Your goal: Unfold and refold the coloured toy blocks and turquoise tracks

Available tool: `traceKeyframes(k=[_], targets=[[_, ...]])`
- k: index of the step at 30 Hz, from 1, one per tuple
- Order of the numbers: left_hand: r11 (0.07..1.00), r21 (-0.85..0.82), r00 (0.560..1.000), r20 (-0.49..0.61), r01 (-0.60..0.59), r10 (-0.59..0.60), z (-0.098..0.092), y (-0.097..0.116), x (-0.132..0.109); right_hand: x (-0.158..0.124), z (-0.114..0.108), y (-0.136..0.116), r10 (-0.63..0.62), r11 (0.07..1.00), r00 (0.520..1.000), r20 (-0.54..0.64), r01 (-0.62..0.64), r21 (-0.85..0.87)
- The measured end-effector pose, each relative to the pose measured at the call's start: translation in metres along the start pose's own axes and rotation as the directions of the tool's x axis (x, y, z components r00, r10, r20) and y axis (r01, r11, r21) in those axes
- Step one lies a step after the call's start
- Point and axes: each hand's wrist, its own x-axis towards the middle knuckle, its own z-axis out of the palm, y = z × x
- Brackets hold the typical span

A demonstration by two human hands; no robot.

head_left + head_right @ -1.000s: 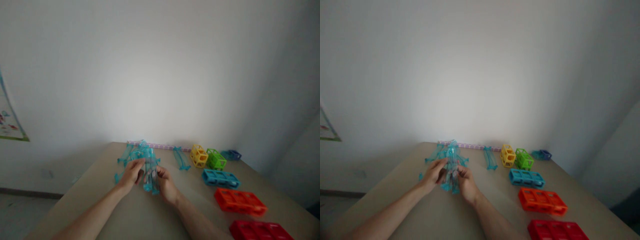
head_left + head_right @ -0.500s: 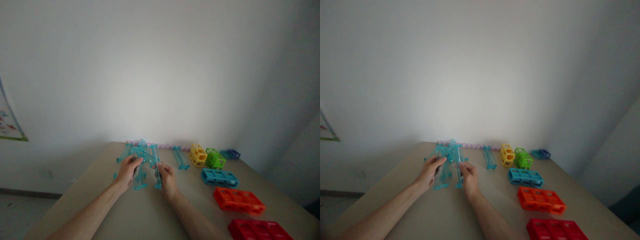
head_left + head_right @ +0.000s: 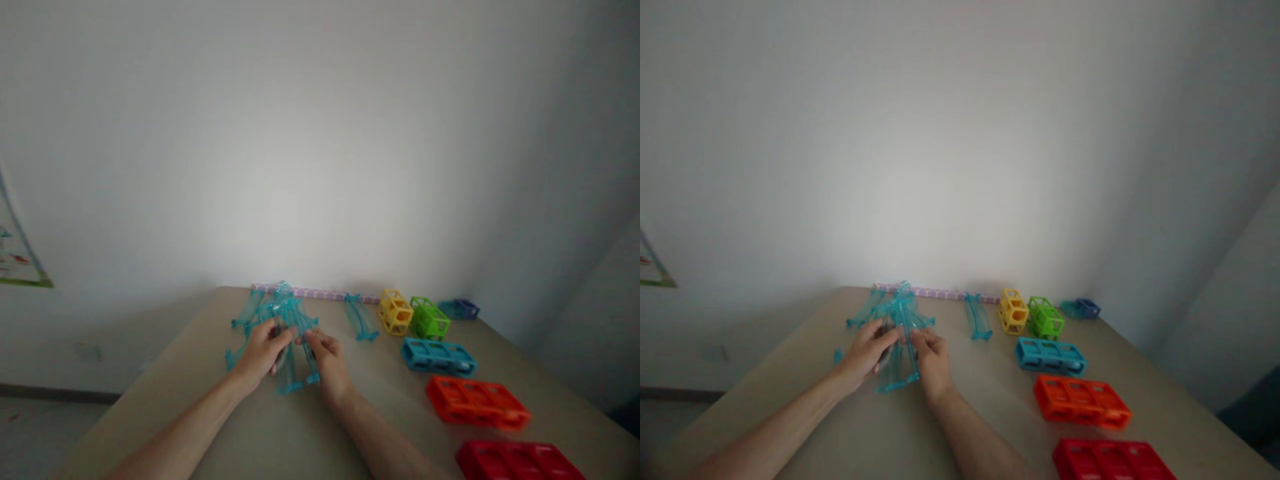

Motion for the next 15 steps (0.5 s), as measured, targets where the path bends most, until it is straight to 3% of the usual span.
traceKeyframes(k=[7,15], targets=[[1.000,0.006,1.000,-0.020,-0.002,0.002,0.0000,-0.0010,0.0009,-0.0010,0.0021,-0.0013,0.071,0.997,0.997,-0.001,-0.071,0.002],[0.983,-0.175,0.997,0.066,0.052,-0.041,-0.0021,0.0026,-0.0008,-0.0025,0.0019,-0.0027,0.118,0.993,0.993,0.014,-0.118,-0.002]])
